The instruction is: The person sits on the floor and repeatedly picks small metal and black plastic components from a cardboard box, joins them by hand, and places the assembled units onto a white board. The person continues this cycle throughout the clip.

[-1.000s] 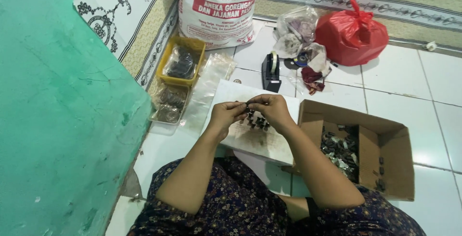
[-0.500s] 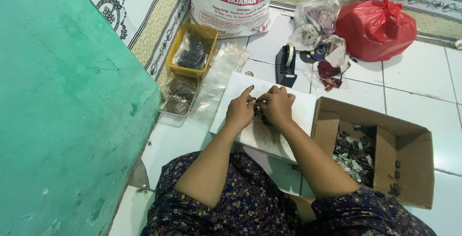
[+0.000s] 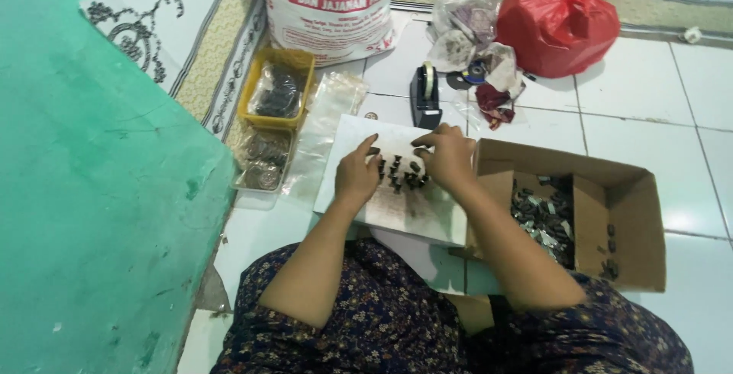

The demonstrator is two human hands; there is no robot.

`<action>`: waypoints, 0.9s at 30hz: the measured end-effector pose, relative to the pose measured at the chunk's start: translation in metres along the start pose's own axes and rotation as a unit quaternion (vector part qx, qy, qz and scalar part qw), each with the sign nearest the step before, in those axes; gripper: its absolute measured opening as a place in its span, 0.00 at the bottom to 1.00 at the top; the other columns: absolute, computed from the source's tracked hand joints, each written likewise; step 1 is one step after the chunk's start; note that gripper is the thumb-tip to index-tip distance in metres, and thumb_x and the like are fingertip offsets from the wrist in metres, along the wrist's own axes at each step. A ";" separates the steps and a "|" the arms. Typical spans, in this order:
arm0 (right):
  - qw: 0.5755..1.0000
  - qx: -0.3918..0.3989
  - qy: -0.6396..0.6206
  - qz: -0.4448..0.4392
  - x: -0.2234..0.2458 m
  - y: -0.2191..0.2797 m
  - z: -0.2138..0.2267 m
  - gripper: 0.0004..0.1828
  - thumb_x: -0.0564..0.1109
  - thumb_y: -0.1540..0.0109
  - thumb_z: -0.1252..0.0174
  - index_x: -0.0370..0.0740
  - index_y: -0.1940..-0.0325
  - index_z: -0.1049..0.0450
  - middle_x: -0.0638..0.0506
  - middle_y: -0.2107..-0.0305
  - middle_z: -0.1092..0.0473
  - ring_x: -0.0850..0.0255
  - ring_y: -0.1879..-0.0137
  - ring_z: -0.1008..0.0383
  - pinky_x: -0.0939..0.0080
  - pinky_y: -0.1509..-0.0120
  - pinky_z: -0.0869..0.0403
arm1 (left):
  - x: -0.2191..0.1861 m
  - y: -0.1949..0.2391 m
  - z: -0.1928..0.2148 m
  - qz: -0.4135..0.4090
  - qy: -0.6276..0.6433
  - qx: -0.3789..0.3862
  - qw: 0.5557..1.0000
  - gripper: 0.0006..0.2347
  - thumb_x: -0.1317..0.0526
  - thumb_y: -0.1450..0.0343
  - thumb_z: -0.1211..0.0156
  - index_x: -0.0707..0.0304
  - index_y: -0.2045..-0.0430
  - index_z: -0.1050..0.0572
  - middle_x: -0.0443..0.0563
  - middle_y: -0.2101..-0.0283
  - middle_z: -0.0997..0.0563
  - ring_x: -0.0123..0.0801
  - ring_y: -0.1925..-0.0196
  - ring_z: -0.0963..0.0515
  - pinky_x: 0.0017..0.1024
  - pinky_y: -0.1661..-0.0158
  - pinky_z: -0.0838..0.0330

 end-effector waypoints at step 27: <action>0.952 0.200 0.038 -0.230 -0.309 0.133 -0.056 0.12 0.46 0.45 0.36 0.51 0.58 0.14 0.49 0.62 0.19 0.51 0.49 0.19 0.50 0.43 0.22 | -0.043 0.038 -0.360 -0.193 -0.271 0.245 0.911 0.07 0.65 0.35 0.32 0.65 0.66 0.17 0.60 0.64 0.19 0.49 0.61 0.17 0.47 0.66 0.19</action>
Point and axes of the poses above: each hand's wrist, its own y-axis away from the middle knuckle, its own z-axis out of the back of the hand, x = y × z, the point moved 2 cm from there along -y, towards the middle knuckle
